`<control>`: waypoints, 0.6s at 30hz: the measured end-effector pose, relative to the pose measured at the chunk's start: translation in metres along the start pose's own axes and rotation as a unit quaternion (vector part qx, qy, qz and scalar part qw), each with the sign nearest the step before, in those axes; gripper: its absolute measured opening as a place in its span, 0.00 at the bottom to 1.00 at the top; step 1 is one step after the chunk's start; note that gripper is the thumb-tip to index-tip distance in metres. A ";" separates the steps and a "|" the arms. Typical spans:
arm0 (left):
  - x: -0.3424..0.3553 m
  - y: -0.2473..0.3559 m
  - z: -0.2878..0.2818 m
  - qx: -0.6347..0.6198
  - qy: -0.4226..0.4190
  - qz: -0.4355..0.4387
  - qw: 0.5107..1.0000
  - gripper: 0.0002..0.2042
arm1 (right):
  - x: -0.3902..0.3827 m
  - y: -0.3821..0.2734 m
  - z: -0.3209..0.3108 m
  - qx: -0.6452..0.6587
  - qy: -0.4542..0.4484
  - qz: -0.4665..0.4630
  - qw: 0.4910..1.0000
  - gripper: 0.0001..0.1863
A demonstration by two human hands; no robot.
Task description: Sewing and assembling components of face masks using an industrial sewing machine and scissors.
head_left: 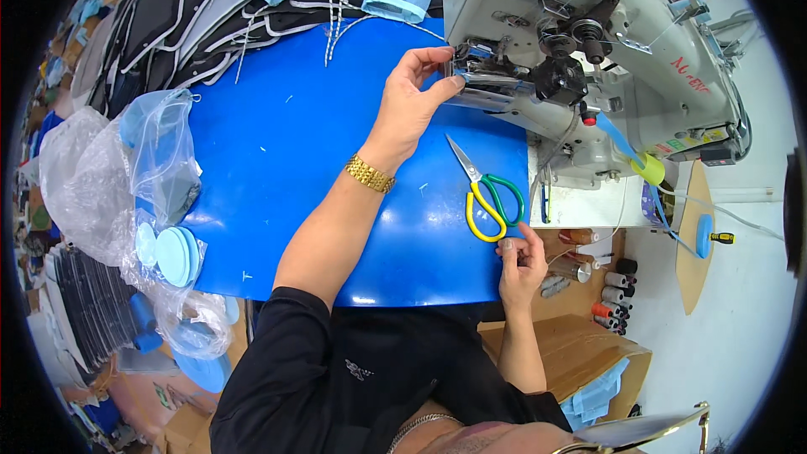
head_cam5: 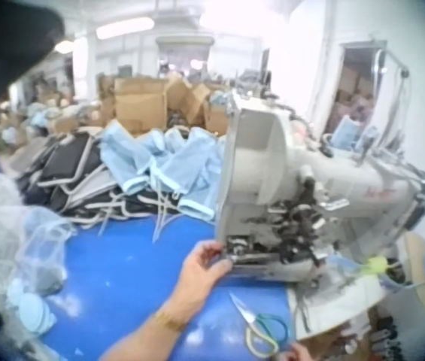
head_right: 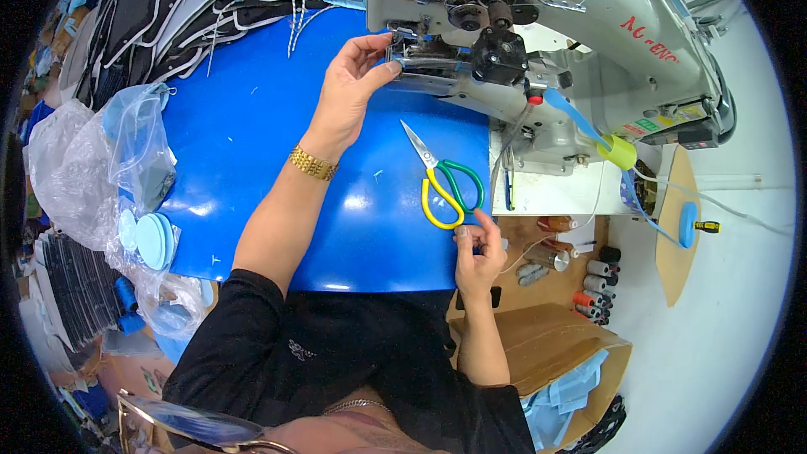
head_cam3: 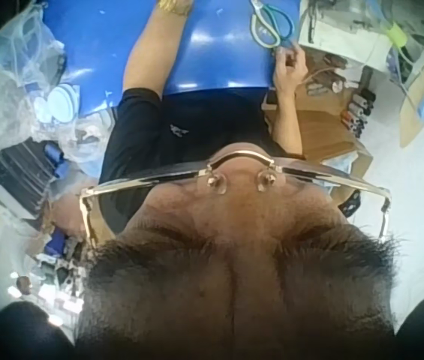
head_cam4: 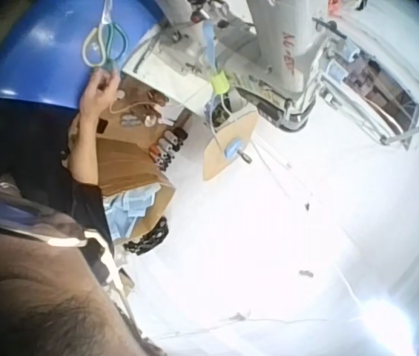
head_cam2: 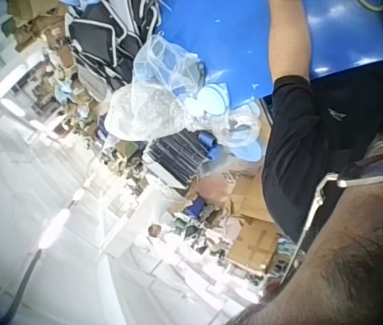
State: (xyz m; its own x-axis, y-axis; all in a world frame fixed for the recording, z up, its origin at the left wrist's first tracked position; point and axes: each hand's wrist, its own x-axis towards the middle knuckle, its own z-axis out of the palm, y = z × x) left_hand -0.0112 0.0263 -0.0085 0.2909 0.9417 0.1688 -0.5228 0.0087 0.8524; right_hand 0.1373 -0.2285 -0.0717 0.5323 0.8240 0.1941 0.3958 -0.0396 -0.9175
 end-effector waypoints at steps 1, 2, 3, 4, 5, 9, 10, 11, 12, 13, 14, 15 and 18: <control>-0.001 0.001 0.000 0.001 0.001 0.002 1.000 0.20 | 0.000 0.001 0.001 0.011 0.001 0.002 1.000 0.18; -0.001 0.001 0.001 0.000 0.013 0.002 1.000 0.20 | -0.001 0.002 0.002 0.020 0.003 0.006 1.000 0.18; -0.002 0.002 0.001 -0.001 0.025 0.002 1.000 0.20 | -0.002 0.000 0.003 0.021 0.004 0.005 1.000 0.18; -0.003 0.002 0.000 0.000 0.024 0.002 1.000 0.20 | -0.003 -0.003 0.004 0.014 0.001 0.008 1.000 0.18; -0.002 0.001 0.002 0.007 0.028 0.004 1.000 0.19 | -0.003 -0.005 0.002 0.006 0.003 0.012 1.000 0.18; 0.001 -0.008 0.018 0.017 0.015 -0.001 1.000 0.18 | -0.007 0.000 -0.005 0.009 0.046 0.034 0.998 0.18; -0.005 -0.002 0.015 0.088 0.036 -0.006 0.995 0.18 | -0.005 0.000 -0.004 -0.035 0.037 0.025 0.998 0.17; -0.012 0.004 0.000 0.145 0.064 0.011 0.987 0.19 | -0.002 -0.008 0.003 -0.081 0.010 0.023 0.996 0.18; -0.023 0.008 -0.005 0.141 0.078 0.014 0.987 0.19 | 0.000 -0.003 0.008 -0.095 -0.002 -0.006 0.995 0.18; -0.030 0.004 -0.017 0.231 0.086 0.024 0.969 0.19 | 0.004 -0.001 0.008 -0.090 -0.024 0.015 0.995 0.18; -0.039 0.008 -0.031 0.242 0.087 0.008 0.966 0.20 | 0.005 -0.004 0.016 -0.064 0.011 -0.025 0.998 0.18; -0.047 0.003 -0.052 0.236 0.099 -0.012 0.967 0.19 | 0.007 0.000 0.019 -0.004 0.012 -0.039 0.999 0.18; -0.080 -0.012 -0.088 0.352 0.031 -0.056 0.934 0.17 | 0.011 -0.004 0.013 0.004 0.037 -0.048 0.998 0.18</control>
State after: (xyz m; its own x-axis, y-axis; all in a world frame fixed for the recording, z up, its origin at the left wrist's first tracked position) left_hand -0.0985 -0.0201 -0.0755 0.2539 0.9660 0.0489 0.1697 -0.0943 0.9810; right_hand 0.1314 -0.2120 -0.0707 0.5459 0.7801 0.3056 0.4420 0.0416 -0.8960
